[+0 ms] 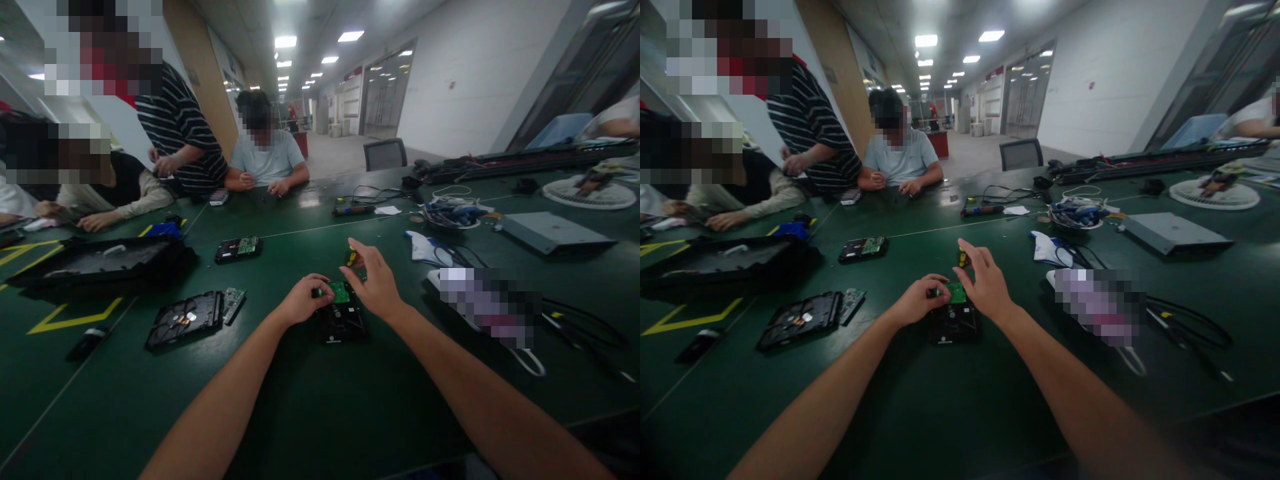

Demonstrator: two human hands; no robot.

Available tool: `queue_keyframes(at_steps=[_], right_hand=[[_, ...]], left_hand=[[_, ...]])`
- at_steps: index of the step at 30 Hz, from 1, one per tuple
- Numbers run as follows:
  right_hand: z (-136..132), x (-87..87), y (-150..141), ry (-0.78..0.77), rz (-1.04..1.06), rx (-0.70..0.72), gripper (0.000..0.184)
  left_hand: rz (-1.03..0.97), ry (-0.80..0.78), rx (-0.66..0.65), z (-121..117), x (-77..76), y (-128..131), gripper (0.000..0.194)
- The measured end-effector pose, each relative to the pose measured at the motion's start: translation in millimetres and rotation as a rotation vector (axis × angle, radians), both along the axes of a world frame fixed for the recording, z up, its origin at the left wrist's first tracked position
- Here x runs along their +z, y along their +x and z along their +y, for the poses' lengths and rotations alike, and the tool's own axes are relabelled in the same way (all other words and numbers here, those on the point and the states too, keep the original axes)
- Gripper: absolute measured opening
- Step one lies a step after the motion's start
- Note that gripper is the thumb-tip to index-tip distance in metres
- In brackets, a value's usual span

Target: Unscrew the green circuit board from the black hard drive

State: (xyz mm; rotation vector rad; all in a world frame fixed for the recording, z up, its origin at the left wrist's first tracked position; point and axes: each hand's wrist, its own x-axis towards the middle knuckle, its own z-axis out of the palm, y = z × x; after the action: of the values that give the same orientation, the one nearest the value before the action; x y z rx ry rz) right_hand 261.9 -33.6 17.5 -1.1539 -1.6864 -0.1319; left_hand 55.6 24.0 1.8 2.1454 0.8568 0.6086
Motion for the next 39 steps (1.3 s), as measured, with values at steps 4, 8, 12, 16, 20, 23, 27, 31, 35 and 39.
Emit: queue_keyframes(at_steps=[4,8,12,16,20,23,27,31,35,39], right_hand=[[0.8,-2.0,-1.0,-0.033,0.014,0.054,0.061],[1.1,-2.7,-0.7,-0.03,0.023,0.033,0.059],[0.2,-1.3,-1.7,-0.011,0.0,0.01,0.059],[0.8,-1.8,-3.9,-0.02,0.015,0.059,0.064],[1.6,-3.3,-4.0,0.003,-0.002,0.025,0.059],[1.3,-3.2,-3.6,0.017,-0.007,0.016,0.057],[0.5,-1.1,-3.3,-0.001,0.012,0.039,0.06],[-0.3,0.4,-2.6,0.013,0.002,0.02,0.058],[-0.3,-1.5,-2.5,0.005,0.002,0.022,0.061],[0.7,-4.1,-2.0,-0.021,0.018,0.053,0.063]], left_hand=[[-0.002,-0.001,-0.001,0.0,0.8,0.1,0.005],[0.004,0.0,-0.004,0.7,0.4,-0.8,0.005],[0.003,0.012,-0.009,1.7,-0.9,-1.6,0.005],[0.0,0.006,-0.007,1.9,-1.7,-1.3,0.005],[-0.002,0.003,0.0,2.1,-2.6,-1.1,0.005],[-0.009,0.001,0.001,1.6,-3.0,-1.3,0.005],[-0.009,-0.013,0.006,0.2,-1.8,-1.1,0.005],[0.001,-0.013,0.006,0.1,-0.4,-1.1,0.005],[0.004,-0.001,0.002,0.8,-1.4,-1.6,0.005],[-0.016,0.004,0.005,0.1,-2.6,-1.9,0.005]])
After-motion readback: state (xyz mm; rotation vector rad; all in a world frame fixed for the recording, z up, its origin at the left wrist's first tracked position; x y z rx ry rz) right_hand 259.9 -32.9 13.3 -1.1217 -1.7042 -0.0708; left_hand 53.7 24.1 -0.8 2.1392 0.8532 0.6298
